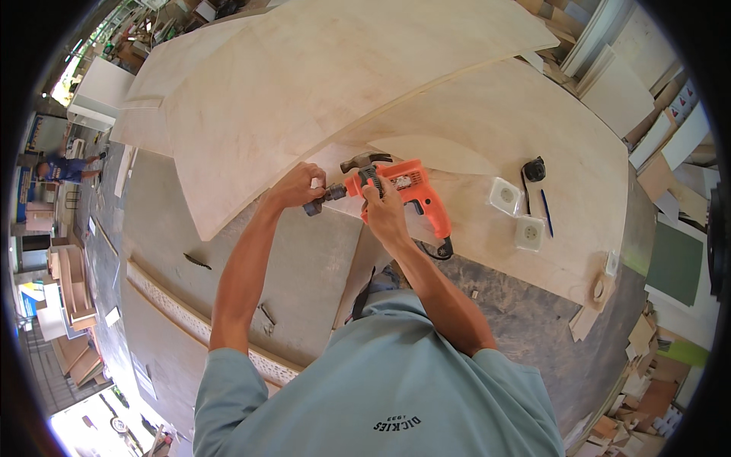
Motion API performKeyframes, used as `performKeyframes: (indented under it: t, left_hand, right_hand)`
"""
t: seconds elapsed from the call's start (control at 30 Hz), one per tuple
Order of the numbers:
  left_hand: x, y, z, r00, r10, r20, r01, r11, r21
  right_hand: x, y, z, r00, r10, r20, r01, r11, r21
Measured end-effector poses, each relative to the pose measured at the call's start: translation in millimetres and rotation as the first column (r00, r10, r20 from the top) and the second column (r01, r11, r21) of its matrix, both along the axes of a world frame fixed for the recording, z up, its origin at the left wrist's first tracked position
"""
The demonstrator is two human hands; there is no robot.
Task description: The person drills a large circular hole through a sheet of plywood using a power drill with a hole saw attachment, then picks up a square electrical socket and positions it over the hole to check the fit.
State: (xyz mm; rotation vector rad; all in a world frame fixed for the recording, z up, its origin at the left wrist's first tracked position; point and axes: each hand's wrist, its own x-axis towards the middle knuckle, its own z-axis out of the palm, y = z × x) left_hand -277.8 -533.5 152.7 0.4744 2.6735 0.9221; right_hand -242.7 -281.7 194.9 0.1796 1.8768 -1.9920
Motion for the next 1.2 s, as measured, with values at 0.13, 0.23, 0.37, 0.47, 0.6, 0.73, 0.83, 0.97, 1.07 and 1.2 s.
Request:
performKeyframes:
  t: [0.13,0.23,0.37,0.47,0.6,0.73,0.83,0.97,1.07,1.2]
  left_hand:
    - [-14.0,8.7,8.1,0.993,-0.048,0.109,0.062,0.989,-0.136]
    - [-20.6,10.4,14.9,0.977,-0.063,0.204,0.099,0.98,-0.171]
    - [-15.8,9.4,17.5,0.985,-0.05,0.165,0.077,0.983,-0.164]
    - [-18.5,8.5,14.7,0.982,-0.061,0.181,0.087,0.986,-0.142]
    - [-22.7,1.7,8.8,0.959,-0.083,0.271,0.116,0.987,-0.108]
    - [-22.1,6.0,15.4,0.972,-0.119,0.205,0.133,0.99,-0.054]
    - [-22.0,2.3,7.7,0.971,-0.164,0.175,0.18,0.98,-0.081]
    - [-14.3,-0.5,8.8,0.974,-0.107,0.2,0.111,0.994,-0.01]
    - [-16.6,-1.4,14.2,0.959,-0.126,0.255,0.121,0.992,0.033]
    - [-12.4,1.6,10.7,0.976,-0.064,0.207,0.066,0.998,-0.004]
  right_hand:
    - [5.2,-0.4,-11.9,0.999,0.039,0.019,-0.039,0.999,0.019]
    - [6.6,-4.6,-22.3,0.998,0.051,-0.032,-0.048,0.996,0.073]
    - [1.1,2.5,-19.0,0.999,0.046,0.025,-0.045,0.998,-0.037]
    - [11.2,-8.6,-14.1,0.991,-0.117,-0.066,0.118,0.993,0.013]
    - [21.1,-6.3,-8.0,0.997,0.058,-0.06,-0.051,0.994,0.101]
    - [27.3,-10.9,-12.0,0.999,-0.032,-0.026,0.035,0.99,0.137]
    - [25.5,-10.7,-35.7,0.987,0.064,-0.147,-0.029,0.973,0.228]
    - [31.9,-13.6,-40.8,0.977,-0.068,-0.2,0.105,0.978,0.181]
    - [32.2,-13.7,-41.1,0.967,0.133,-0.218,-0.068,0.958,0.279]
    - [25.5,-10.7,-44.6,0.979,0.076,-0.187,-0.041,0.982,0.184]
